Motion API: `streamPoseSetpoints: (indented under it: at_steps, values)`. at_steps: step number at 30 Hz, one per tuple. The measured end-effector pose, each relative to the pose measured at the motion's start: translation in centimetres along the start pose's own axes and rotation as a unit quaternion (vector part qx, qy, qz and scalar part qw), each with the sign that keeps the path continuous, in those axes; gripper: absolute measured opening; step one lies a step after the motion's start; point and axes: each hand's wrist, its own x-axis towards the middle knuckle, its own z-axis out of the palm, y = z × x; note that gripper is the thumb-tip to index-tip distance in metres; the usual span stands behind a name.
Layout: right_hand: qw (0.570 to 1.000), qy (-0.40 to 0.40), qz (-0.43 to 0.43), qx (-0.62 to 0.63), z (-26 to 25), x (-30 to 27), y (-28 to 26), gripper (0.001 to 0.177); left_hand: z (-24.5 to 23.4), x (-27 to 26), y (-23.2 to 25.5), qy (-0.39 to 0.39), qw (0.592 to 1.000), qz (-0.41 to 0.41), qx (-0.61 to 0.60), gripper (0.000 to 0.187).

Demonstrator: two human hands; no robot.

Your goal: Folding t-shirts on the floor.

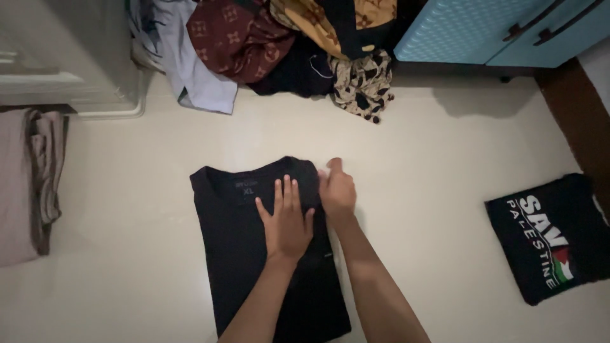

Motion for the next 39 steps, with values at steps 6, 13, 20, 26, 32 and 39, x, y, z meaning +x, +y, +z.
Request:
streamPoseSetpoints:
  at_steps: [6, 13, 20, 26, 32, 39]
  values:
    - [0.978, 0.083, -0.101, 0.163, -1.3, -14.3, -1.8, 0.051, 1.6, 0.0, -0.3, 0.067, 0.997, 0.037, -0.003, 0.059]
    - [0.987, -0.099, 0.033, -0.119, -1.6, -27.1, 2.3, 0.076, -0.8, 0.8, -1.0, 0.039, 0.995, 0.078, -0.042, 0.084]
    - [0.997, -0.047, 0.046, -0.043, -2.5, -28.2, 5.1, 0.07, -3.9, -1.6, -4.4, 0.066, 0.975, 0.103, -0.187, 0.08]
    - [0.983, -0.076, 0.138, 0.099, -5.0, -25.2, 5.6, 0.074, -9.3, -13.8, -4.5, -0.104, 0.973, 0.181, -0.101, 0.085]
    - [0.979, -0.164, -0.122, -0.006, -4.0, -24.0, 8.6, 0.046, -6.9, -18.7, -10.3, -0.255, 0.962, 0.095, -0.026, 0.082]
    - [0.964, -0.253, 0.074, -0.045, -3.0, -24.1, 7.4, 0.062, -3.8, -20.9, -15.4, -0.008, 0.994, -0.107, -0.015, 0.081]
